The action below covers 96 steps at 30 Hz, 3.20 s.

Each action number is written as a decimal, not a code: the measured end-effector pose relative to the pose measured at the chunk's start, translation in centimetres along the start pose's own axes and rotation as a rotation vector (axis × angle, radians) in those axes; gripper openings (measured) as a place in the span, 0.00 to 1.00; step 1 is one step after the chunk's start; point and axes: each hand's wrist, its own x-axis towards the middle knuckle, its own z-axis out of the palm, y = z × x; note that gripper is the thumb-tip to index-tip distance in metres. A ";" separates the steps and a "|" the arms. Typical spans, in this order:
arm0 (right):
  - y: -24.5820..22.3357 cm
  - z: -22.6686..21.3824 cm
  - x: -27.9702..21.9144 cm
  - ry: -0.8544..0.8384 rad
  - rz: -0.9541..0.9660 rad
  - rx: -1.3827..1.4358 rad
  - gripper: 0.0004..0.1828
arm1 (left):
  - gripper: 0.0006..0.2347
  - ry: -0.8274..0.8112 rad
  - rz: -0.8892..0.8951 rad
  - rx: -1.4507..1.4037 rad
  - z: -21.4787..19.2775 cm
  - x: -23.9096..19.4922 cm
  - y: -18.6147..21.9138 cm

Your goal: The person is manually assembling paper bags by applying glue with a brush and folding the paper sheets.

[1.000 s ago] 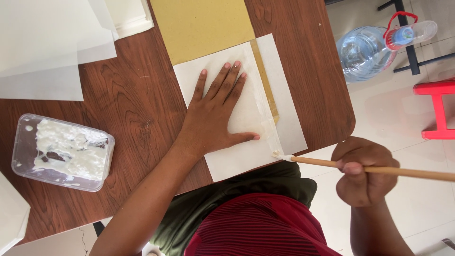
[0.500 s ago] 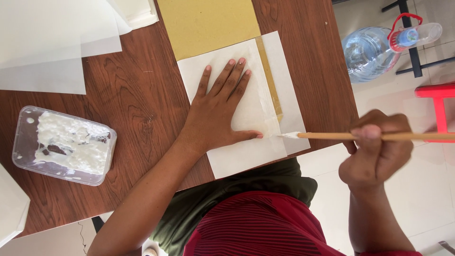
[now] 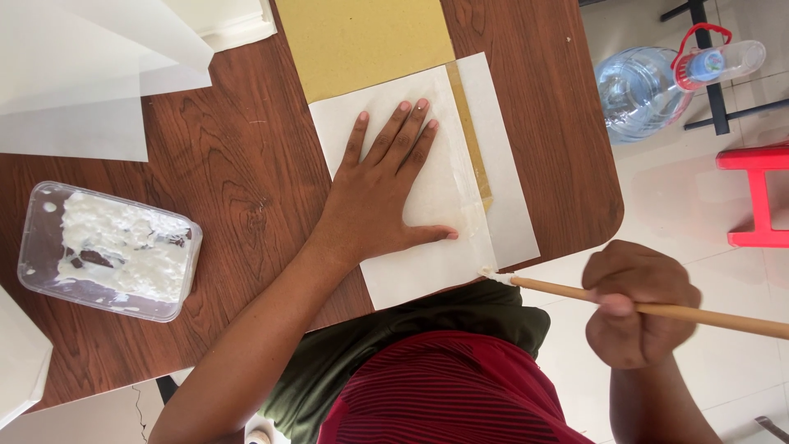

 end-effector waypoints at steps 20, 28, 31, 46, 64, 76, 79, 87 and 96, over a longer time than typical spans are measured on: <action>3.4 -0.4 -3.3 0.507 0.096 0.143 0.15 | 0.54 0.047 -0.019 -0.035 1.3 -0.1 -0.2; -9.3 16.9 9.3 0.122 0.197 0.365 0.10 | 0.52 0.101 -0.091 0.059 2.4 -0.2 -0.9; -11.0 21.0 11.0 -0.252 0.049 0.541 0.10 | 0.51 0.142 -0.149 0.032 3.2 -0.7 0.2; -14.2 40.2 17.4 -0.830 0.041 -0.267 0.13 | 0.43 0.353 -0.288 0.072 3.2 -1.9 -5.5; 1.5 3.3 3.2 -0.111 0.277 -0.648 0.13 | 0.47 0.097 -0.015 -0.087 3.8 1.0 -0.5; -0.8 3.9 3.6 -0.191 0.401 -0.376 0.22 | 0.47 0.054 -0.034 -0.002 1.6 0.2 -0.2; 0.2 3.8 3.4 -0.149 0.441 -0.164 0.22 | 0.44 -0.050 -0.050 -0.092 0.4 0.1 0.1; 1.7 3.6 0.1 -0.035 0.700 0.212 0.32 | 0.44 -0.099 -0.091 -0.116 -0.6 0.4 0.3; -1.0 4.2 -0.5 0.006 0.659 0.004 0.40 | 0.44 -0.122 -0.122 -0.122 -0.9 0.7 0.5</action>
